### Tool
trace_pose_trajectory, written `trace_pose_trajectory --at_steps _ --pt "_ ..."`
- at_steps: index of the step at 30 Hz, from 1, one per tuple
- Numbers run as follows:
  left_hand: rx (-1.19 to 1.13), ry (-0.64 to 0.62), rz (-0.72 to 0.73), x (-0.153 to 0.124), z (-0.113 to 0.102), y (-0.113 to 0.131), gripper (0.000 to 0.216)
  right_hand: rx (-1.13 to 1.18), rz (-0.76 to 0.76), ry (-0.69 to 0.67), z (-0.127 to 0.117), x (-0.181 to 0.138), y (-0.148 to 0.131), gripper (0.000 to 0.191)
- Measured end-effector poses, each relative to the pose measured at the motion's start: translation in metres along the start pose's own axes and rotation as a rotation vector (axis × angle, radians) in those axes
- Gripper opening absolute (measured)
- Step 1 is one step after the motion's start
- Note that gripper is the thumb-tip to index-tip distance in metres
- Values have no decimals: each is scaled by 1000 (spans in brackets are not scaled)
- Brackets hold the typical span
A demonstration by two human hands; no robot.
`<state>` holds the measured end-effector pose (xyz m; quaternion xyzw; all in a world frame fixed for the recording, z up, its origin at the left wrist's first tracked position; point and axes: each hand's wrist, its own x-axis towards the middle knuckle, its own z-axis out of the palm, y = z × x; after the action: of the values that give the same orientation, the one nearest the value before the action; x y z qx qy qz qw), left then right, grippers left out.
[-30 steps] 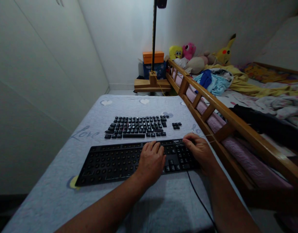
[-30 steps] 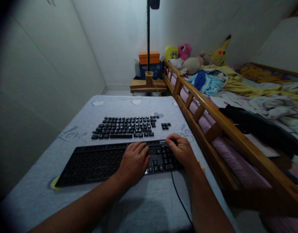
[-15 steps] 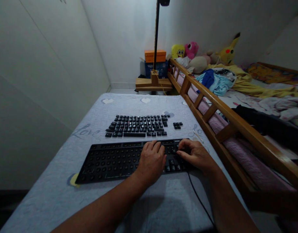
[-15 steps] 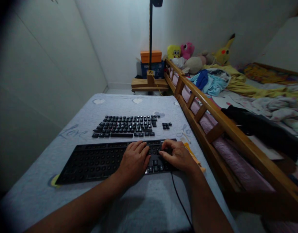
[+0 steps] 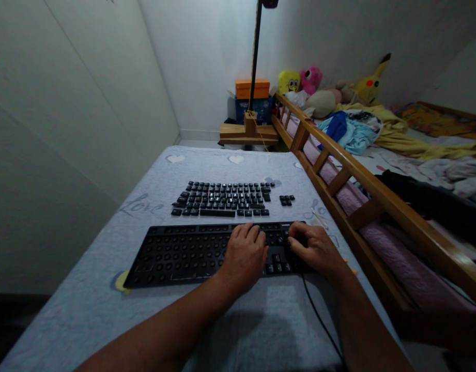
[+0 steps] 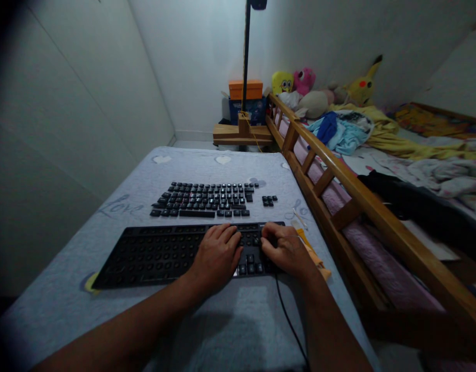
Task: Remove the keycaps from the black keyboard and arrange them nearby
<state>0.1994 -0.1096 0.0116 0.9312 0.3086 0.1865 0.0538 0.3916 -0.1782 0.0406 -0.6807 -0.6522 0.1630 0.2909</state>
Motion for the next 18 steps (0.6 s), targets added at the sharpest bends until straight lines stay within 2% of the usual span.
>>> trace_pose_trajectory --at_steps 10,18 --pt "2 -21 -10 1 0 0 25 93 66 -25 3 2 3 11" --pt "-1 -14 -5 1 0 0 25 73 121 35 8 5 -3 17"
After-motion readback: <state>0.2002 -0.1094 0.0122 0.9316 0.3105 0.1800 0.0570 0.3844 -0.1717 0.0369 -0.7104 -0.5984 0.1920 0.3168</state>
